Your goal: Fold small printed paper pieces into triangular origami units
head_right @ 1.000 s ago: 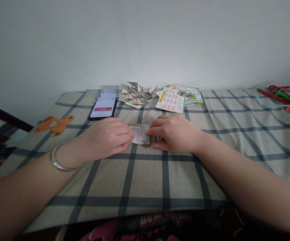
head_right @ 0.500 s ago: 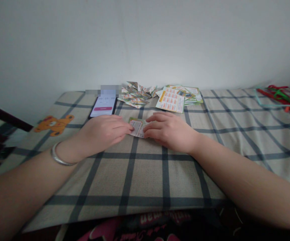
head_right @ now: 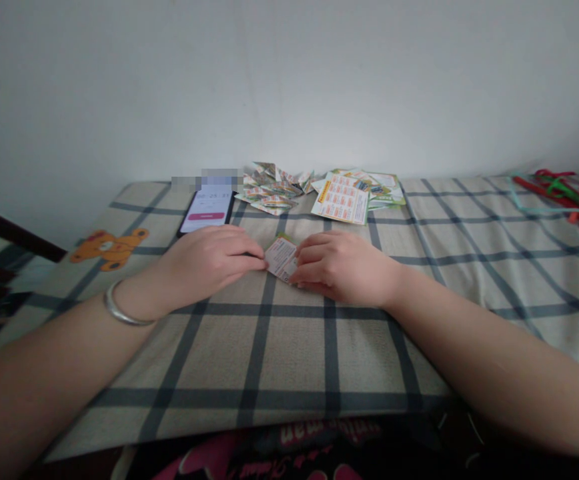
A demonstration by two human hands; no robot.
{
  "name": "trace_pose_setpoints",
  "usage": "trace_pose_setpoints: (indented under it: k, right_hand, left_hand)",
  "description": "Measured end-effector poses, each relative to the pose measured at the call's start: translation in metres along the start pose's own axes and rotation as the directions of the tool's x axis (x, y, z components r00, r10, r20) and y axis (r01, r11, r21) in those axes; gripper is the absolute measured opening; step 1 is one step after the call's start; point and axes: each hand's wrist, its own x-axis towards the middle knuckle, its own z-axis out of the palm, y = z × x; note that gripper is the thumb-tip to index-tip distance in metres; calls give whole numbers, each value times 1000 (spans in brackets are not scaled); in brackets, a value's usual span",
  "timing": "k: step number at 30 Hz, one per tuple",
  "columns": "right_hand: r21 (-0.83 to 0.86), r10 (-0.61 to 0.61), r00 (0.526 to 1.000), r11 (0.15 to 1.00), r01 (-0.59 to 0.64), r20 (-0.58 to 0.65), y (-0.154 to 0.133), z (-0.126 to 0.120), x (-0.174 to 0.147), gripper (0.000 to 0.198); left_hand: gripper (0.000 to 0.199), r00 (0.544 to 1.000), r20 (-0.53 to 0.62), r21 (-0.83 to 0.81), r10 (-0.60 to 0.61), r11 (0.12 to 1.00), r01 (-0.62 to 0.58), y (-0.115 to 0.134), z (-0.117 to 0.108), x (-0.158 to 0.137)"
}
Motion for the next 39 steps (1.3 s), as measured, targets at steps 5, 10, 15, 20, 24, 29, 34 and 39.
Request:
trace_pose_setpoints:
  k: [5, 10, 15, 20, 24, 29, 34, 39]
  right_hand:
    - [-28, -10, 1000, 1000, 11, 9, -3, 3, 1, 27]
    - [-16, -14, 1000, 1000, 13, -17, -2, 5, 0, 25]
    - [48, 35, 999, 998, -35, 8, 4, -1, -5, 27]
    - [43, 83, 996, 995, -85, 29, 8, -7, -9, 20]
    - [89, 76, 997, 993, -77, 21, 7, -9, -8, 14]
    - [172, 131, 990, 975, -139, 57, 3, -10, -5, 13]
    - [247, 169, 980, 950, -191, 105, 2, -10, -5, 15]
    - [339, 127, 988, 929, -150, 91, 4, -12, -6, 14]
  left_hand:
    - [21, 997, 28, -1, 75, 997, -75, 4, -2, 0]
    - [21, 995, 56, 31, 85, 996, -87, 10, -7, 1]
    - [26, 994, 89, 38, 64, 997, -68, 13, -10, 1]
    - [29, 992, 94, 32, 79, 996, -83, 12, -10, -1]
    - [34, 990, 104, -14, 95, 996, -94, 13, -8, -1]
    - [34, 989, 127, -65, 79, 995, -71, 17, -8, 1]
    - [36, 991, 134, -150, 15, 989, 5, 18, -4, 0]
    - [37, 986, 165, -191, -24, 980, 56, 17, -3, 0]
